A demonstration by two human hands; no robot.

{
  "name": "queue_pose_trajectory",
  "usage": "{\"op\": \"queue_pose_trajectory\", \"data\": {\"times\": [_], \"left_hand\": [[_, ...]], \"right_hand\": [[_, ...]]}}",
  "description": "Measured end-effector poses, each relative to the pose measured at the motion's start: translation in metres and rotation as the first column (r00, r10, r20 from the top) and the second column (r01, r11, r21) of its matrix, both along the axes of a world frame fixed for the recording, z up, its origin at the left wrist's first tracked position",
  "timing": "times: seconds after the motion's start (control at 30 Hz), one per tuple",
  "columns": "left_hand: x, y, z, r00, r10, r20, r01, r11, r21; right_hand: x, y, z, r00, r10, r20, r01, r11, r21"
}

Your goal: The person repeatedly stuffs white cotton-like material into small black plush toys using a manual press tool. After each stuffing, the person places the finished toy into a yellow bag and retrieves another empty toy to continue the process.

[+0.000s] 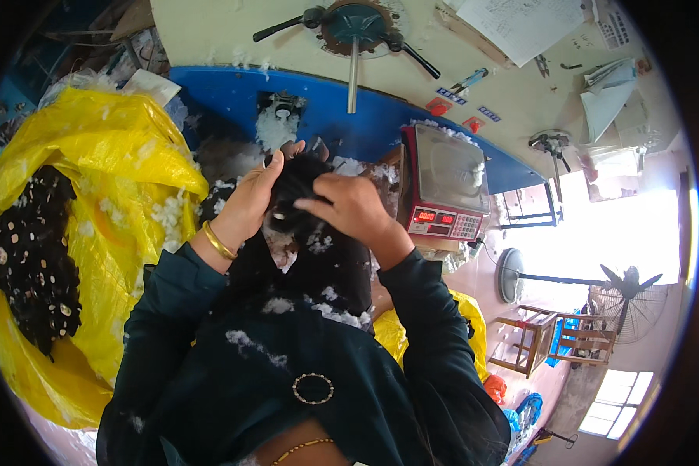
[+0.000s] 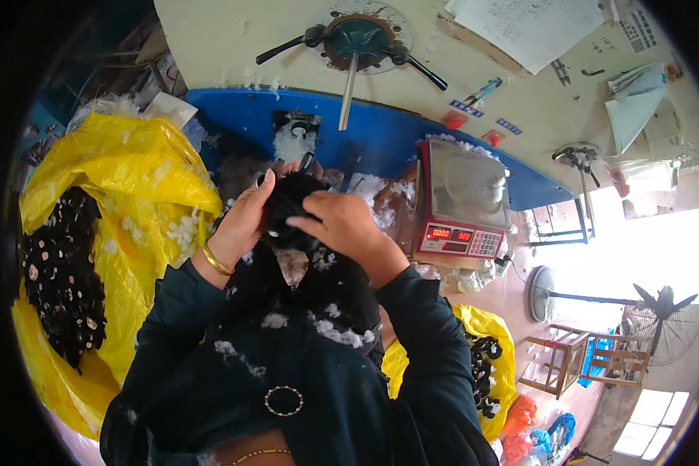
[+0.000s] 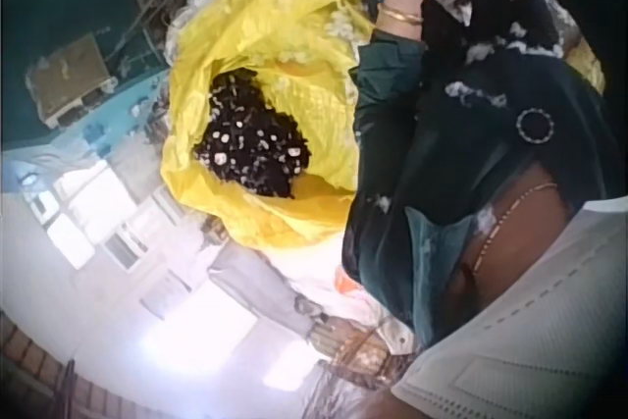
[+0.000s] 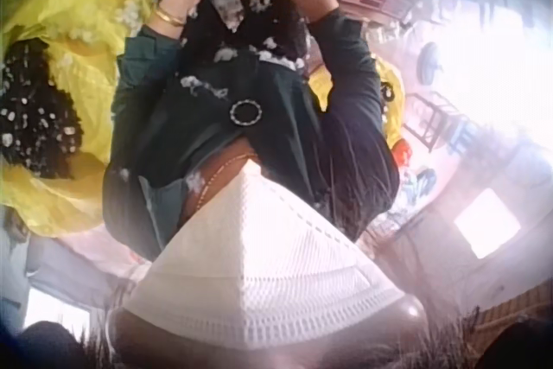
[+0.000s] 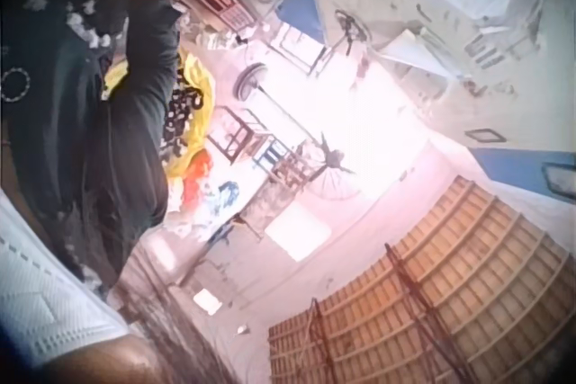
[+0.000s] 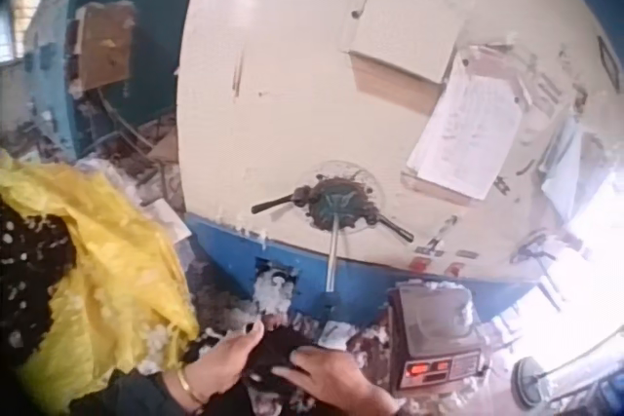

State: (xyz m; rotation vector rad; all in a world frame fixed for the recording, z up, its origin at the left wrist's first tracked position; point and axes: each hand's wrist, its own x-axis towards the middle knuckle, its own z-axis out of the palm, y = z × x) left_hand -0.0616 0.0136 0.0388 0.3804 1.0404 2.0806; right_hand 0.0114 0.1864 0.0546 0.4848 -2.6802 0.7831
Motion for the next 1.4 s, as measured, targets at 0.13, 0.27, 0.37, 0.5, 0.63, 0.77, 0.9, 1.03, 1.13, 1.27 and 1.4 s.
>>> {"op": "queue_pose_trajectory", "data": {"times": [0.13, 0.27, 0.37, 0.5, 0.63, 0.77, 0.9, 1.03, 1.13, 1.27, 1.4], "left_hand": [[-0.018, 0.032, -0.006, 0.989, -0.005, 0.145, 0.028, 0.986, -0.162], [-0.024, 0.066, 0.011, 0.962, 0.13, -0.239, -0.193, 0.946, -0.261], [-0.036, 0.072, 0.012, 0.897, 0.114, -0.426, -0.237, 0.939, -0.248], [-0.053, 0.087, 0.015, 0.754, 0.167, -0.635, -0.384, 0.897, -0.22], [-0.056, 0.089, 0.02, 0.428, 0.025, -0.904, -0.597, 0.758, -0.262], [-0.036, 0.081, 0.018, 0.345, -0.088, -0.934, -0.645, 0.701, -0.304], [-0.027, 0.064, -0.002, 0.304, 0.007, -0.953, -0.608, 0.771, -0.188], [-0.059, 0.062, -0.005, 0.95, -0.144, 0.277, 0.098, 0.98, 0.175], [-0.088, 0.085, -0.013, 0.939, -0.074, 0.335, 0.014, 0.984, 0.178], [-0.059, 0.104, 0.006, 0.994, 0.097, -0.051, -0.097, 0.995, 0.003], [-0.032, 0.103, -0.012, 0.763, 0.151, -0.629, -0.381, 0.891, -0.248]], "right_hand": [[-0.033, 0.023, 0.02, 0.94, -0.311, -0.139, 0.307, 0.95, -0.049], [-0.091, 0.046, 0.03, 0.814, -0.537, -0.222, 0.532, 0.842, -0.087], [-0.121, 0.071, 0.023, 0.815, -0.549, -0.186, 0.546, 0.835, -0.071], [-0.172, 0.098, 0.024, 0.821, -0.531, -0.209, 0.519, 0.847, -0.114], [-0.178, 0.099, 0.016, 0.801, -0.543, -0.25, 0.525, 0.839, -0.14], [-0.149, 0.084, 0.011, 0.799, -0.549, -0.244, 0.531, 0.835, -0.143], [-0.114, 0.062, 0.019, 0.806, -0.568, -0.166, 0.541, 0.821, -0.184], [-0.12, 0.06, 0.03, 0.792, -0.606, 0.078, 0.608, 0.77, -0.193], [-0.178, 0.077, 0.036, 0.692, -0.722, -0.024, 0.716, 0.69, -0.102], [-0.184, 0.082, 0.031, 0.673, -0.739, 0.01, 0.736, 0.669, -0.1], [-0.155, 0.067, 0.024, 0.717, -0.695, -0.063, 0.689, 0.719, -0.094]]}}
